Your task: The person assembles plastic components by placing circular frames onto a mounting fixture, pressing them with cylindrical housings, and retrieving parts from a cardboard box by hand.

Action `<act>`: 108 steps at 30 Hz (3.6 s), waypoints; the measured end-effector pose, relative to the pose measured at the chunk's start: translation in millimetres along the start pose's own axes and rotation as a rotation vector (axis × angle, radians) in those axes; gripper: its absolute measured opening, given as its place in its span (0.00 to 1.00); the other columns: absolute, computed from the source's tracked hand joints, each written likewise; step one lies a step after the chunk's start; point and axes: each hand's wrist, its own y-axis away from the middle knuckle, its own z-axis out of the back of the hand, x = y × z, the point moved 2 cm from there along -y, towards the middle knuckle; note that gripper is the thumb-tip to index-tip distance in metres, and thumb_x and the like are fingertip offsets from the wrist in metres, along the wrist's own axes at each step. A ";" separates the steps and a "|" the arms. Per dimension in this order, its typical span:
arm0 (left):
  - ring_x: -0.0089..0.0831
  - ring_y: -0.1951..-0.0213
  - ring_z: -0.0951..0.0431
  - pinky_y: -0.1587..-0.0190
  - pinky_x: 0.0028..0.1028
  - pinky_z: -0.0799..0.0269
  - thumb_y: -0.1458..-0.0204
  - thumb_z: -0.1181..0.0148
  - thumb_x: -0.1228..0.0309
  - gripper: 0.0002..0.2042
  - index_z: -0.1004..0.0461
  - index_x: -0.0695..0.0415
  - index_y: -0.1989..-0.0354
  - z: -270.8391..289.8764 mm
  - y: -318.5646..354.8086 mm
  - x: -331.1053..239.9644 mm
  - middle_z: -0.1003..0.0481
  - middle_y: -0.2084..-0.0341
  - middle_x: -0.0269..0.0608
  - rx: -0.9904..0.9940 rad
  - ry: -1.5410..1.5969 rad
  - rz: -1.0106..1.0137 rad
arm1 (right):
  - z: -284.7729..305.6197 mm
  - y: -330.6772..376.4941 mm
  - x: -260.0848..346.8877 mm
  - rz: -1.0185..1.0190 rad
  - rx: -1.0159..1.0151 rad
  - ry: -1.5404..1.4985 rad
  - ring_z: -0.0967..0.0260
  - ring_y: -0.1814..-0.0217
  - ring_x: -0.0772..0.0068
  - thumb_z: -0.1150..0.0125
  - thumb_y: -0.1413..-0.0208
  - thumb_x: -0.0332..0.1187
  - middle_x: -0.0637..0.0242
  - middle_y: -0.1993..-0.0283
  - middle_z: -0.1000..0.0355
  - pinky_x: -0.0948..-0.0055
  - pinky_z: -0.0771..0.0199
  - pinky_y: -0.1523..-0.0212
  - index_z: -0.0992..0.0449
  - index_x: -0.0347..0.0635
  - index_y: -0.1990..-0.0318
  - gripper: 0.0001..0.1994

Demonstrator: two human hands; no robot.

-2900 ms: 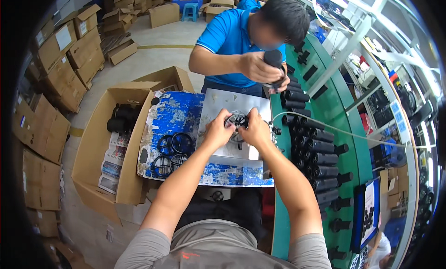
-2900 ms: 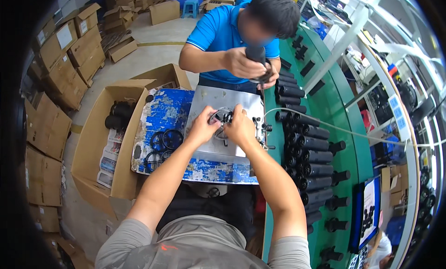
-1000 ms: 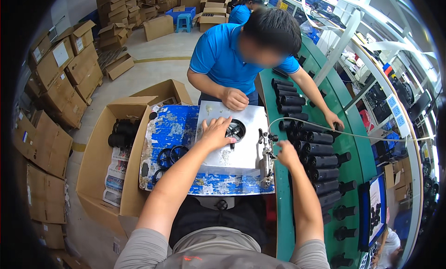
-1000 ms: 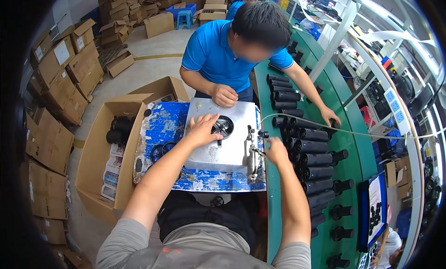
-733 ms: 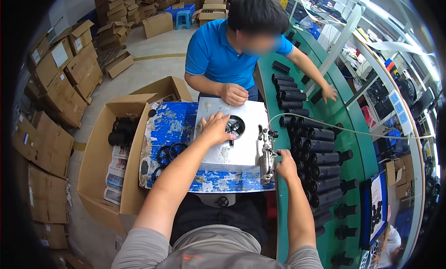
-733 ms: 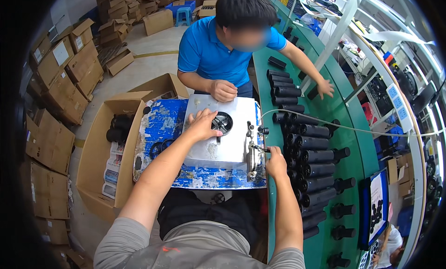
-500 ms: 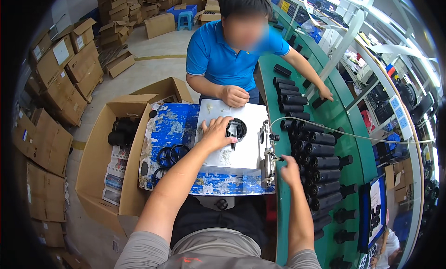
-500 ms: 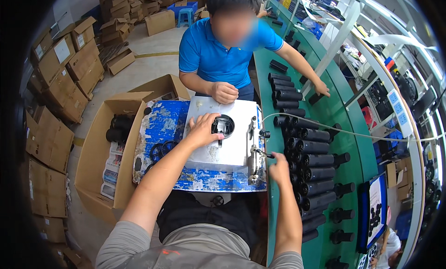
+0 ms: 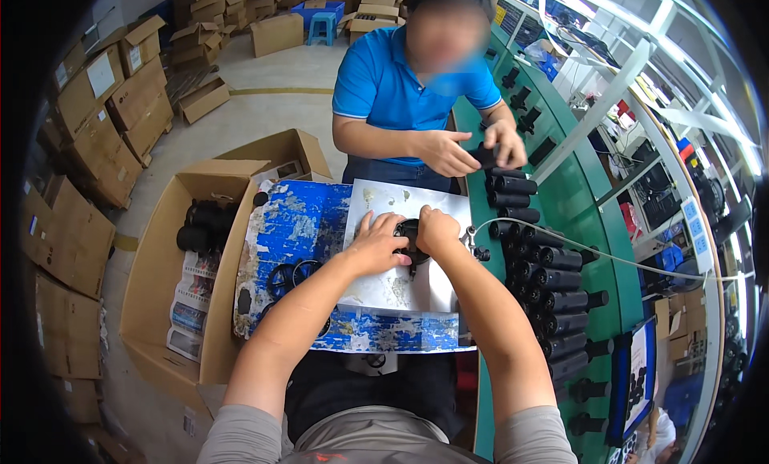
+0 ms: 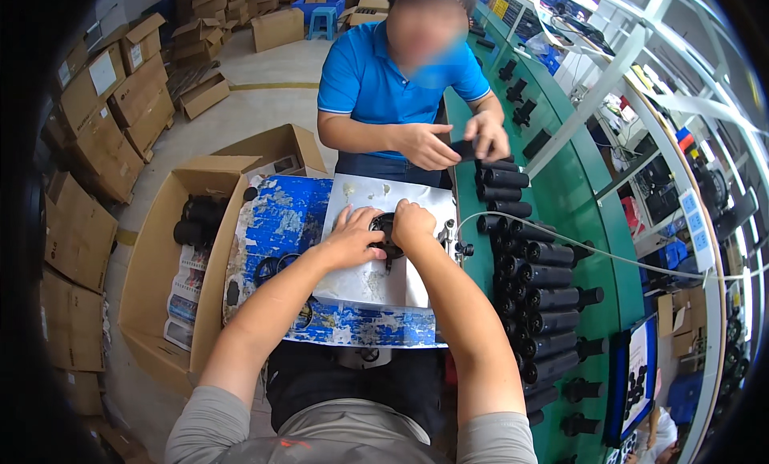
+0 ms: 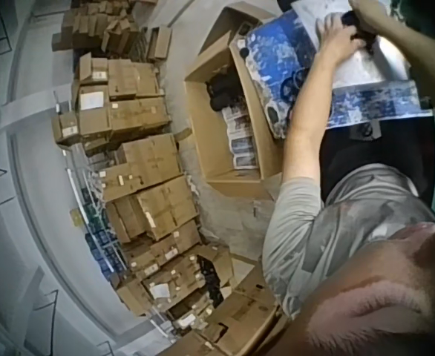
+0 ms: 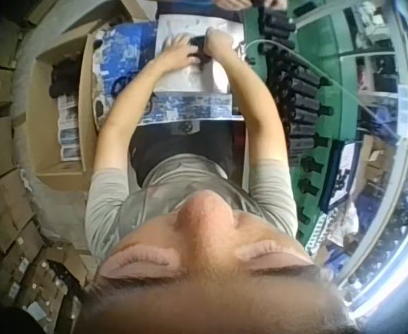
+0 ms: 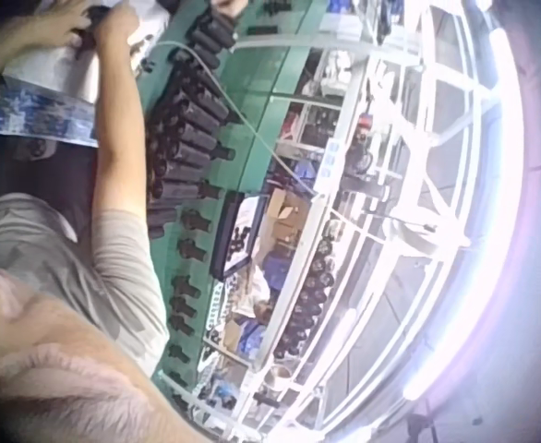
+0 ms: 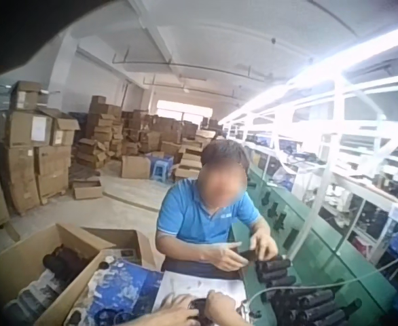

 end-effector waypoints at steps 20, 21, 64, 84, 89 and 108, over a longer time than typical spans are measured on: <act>0.46 0.47 0.23 0.44 0.51 0.30 0.50 0.29 0.64 0.14 0.19 0.50 0.56 23.8 141.8 25.1 0.22 0.52 0.45 -0.715 0.089 0.393 | 67.8 104.6 -8.3 0.306 -0.494 -0.108 0.22 0.55 0.45 0.32 0.45 0.30 0.51 0.57 0.21 0.57 0.22 0.53 0.23 0.37 0.50 0.15; 0.47 0.59 0.20 0.55 0.43 0.24 0.50 0.28 0.64 0.17 0.21 0.53 0.53 18.0 180.4 60.9 0.20 0.65 0.44 -0.848 0.049 0.499 | 83.3 138.1 3.1 0.329 -0.486 -0.256 0.23 0.57 0.49 0.32 0.45 0.26 0.53 0.58 0.22 0.60 0.22 0.56 0.23 0.36 0.52 0.13; 0.27 0.58 0.19 0.55 0.29 0.20 0.43 0.32 0.79 0.21 0.28 0.63 0.41 -83.0 255.7 -132.2 0.20 0.56 0.40 -0.245 1.420 0.665 | -133.2 319.8 35.6 0.040 0.259 -1.742 0.24 0.57 0.79 0.38 0.32 0.29 0.67 0.57 0.24 0.77 0.22 0.57 0.31 0.35 0.40 0.17; 0.36 0.48 0.26 0.43 0.35 0.28 0.35 0.46 0.78 0.25 0.48 0.62 0.33 -17.9 175.1 -127.6 0.31 0.47 0.51 -0.272 0.727 0.291 | 2.4 255.0 26.6 0.209 -0.220 -0.568 0.24 0.61 0.41 0.26 0.50 0.41 0.43 0.55 0.30 0.53 0.20 0.60 0.35 0.32 0.47 0.30; 0.47 0.46 0.25 0.43 0.41 0.29 0.35 0.47 0.75 0.20 0.45 0.60 0.37 -6.5 65.9 -75.9 0.27 0.50 0.58 -0.422 0.656 0.239 | 29.9 134.6 6.9 0.169 -0.241 -0.498 0.25 0.58 0.30 0.28 0.50 0.42 0.38 0.53 0.29 0.47 0.21 0.56 0.36 0.32 0.49 0.29; 0.42 0.42 0.31 0.41 0.46 0.44 0.53 0.25 0.60 0.31 0.25 0.49 0.39 -14.4 -6.3 -10.1 0.31 0.39 0.45 -0.380 -0.050 0.306 | 1.3 13.4 -11.1 -0.022 0.129 -0.215 0.22 0.45 0.37 0.26 0.53 0.40 0.37 0.40 0.30 0.54 0.19 0.46 0.37 0.39 0.40 0.35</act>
